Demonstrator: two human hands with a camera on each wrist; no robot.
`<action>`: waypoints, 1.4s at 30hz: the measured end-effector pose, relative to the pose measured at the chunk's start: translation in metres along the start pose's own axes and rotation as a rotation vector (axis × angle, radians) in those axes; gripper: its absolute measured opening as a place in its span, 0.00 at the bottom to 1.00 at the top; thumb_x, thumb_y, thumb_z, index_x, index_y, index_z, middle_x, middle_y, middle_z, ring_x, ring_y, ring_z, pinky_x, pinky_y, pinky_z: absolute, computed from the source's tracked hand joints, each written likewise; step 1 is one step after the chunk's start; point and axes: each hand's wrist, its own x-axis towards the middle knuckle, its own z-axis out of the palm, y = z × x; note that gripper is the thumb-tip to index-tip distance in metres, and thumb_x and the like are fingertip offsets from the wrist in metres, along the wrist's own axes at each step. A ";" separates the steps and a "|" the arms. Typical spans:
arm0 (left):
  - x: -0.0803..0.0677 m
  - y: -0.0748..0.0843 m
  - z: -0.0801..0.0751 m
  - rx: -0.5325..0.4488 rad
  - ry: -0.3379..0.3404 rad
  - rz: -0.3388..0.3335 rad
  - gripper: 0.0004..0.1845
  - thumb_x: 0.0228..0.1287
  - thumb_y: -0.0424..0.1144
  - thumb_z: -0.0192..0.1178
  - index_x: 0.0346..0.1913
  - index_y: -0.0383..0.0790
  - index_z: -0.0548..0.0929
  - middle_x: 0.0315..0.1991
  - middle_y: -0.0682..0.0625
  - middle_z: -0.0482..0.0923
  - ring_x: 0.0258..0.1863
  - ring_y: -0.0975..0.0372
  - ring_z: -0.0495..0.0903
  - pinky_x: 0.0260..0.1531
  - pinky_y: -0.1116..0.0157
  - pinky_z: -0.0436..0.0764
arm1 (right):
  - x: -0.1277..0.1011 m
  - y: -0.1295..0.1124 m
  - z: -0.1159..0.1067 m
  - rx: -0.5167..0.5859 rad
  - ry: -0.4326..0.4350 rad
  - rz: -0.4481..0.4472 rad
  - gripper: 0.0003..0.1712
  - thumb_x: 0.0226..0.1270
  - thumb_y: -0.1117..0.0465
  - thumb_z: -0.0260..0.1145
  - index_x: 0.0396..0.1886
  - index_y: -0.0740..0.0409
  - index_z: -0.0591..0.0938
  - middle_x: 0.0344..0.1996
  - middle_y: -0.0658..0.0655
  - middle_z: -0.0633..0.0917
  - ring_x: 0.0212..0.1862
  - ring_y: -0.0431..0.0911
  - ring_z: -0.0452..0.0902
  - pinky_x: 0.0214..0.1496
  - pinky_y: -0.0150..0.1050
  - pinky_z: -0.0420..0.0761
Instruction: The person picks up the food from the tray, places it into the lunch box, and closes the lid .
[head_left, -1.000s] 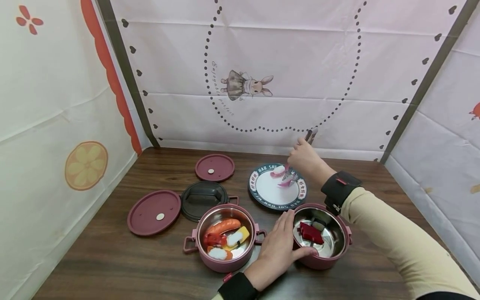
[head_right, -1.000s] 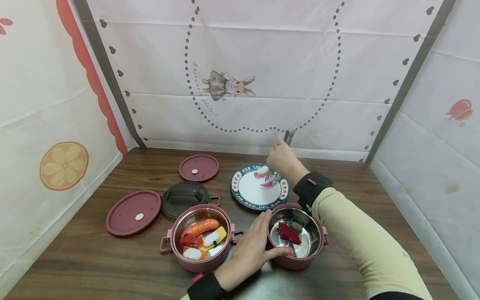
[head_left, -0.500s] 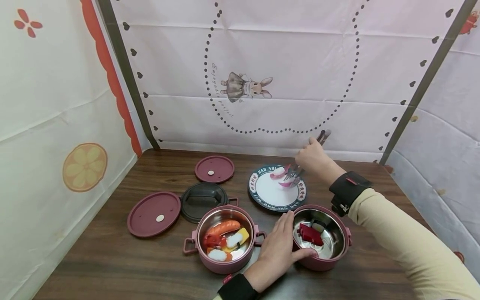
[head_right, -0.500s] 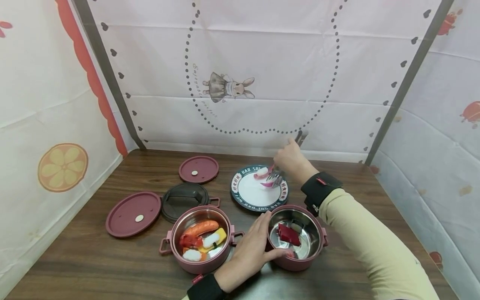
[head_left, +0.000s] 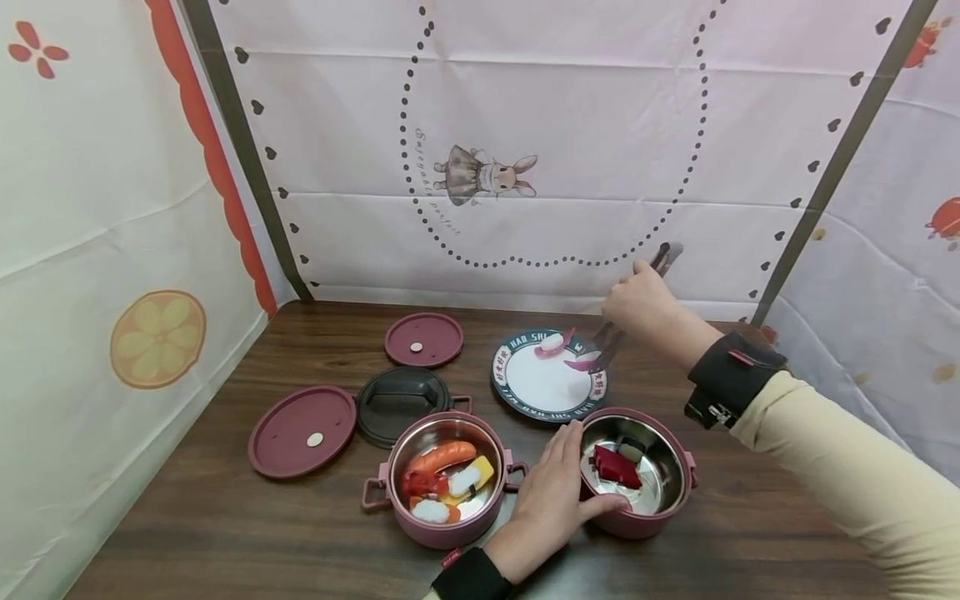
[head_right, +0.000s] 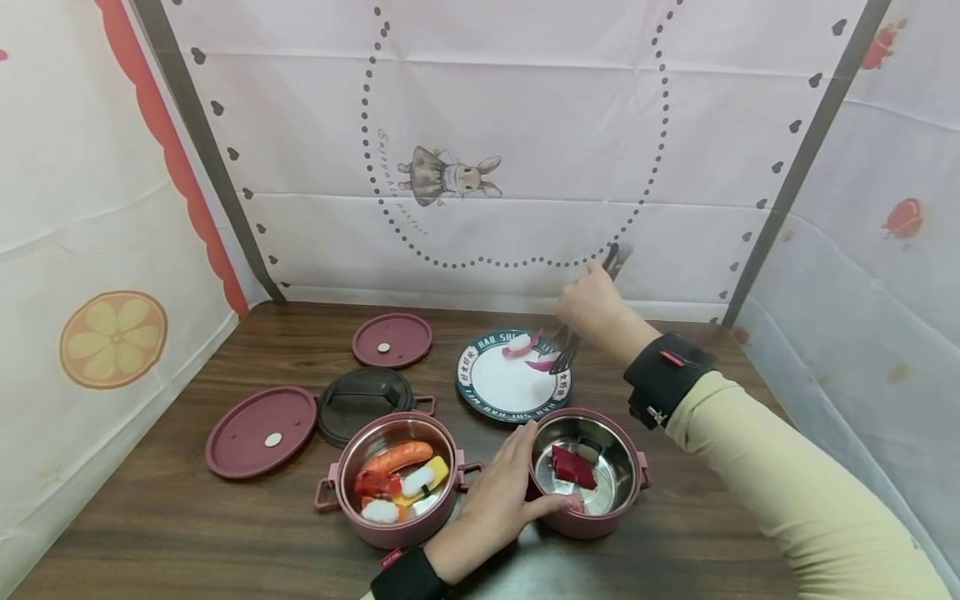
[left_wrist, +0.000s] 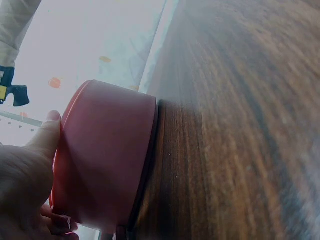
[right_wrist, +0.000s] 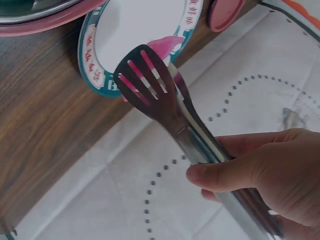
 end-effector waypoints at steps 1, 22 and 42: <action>0.000 0.000 0.000 0.003 0.004 0.004 0.57 0.53 0.71 0.63 0.79 0.46 0.53 0.79 0.47 0.56 0.78 0.55 0.58 0.69 0.48 0.71 | -0.003 0.001 -0.003 0.000 0.000 0.002 0.11 0.40 0.56 0.80 0.26 0.50 0.88 0.27 0.52 0.89 0.28 0.49 0.80 0.38 0.41 0.69; 0.000 0.000 0.001 0.009 0.021 0.018 0.57 0.54 0.71 0.62 0.79 0.45 0.53 0.79 0.47 0.56 0.78 0.55 0.58 0.69 0.49 0.71 | -0.074 -0.005 -0.046 -0.012 -0.050 -0.034 0.16 0.34 0.56 0.83 0.15 0.41 0.81 0.18 0.43 0.84 0.21 0.42 0.66 0.33 0.40 0.64; 0.000 0.002 0.001 0.026 0.024 0.014 0.58 0.53 0.72 0.62 0.79 0.45 0.54 0.79 0.46 0.57 0.77 0.54 0.59 0.68 0.48 0.72 | -0.100 -0.033 -0.039 0.003 -0.056 -0.087 0.18 0.38 0.60 0.83 0.10 0.44 0.79 0.14 0.44 0.81 0.18 0.40 0.67 0.32 0.40 0.61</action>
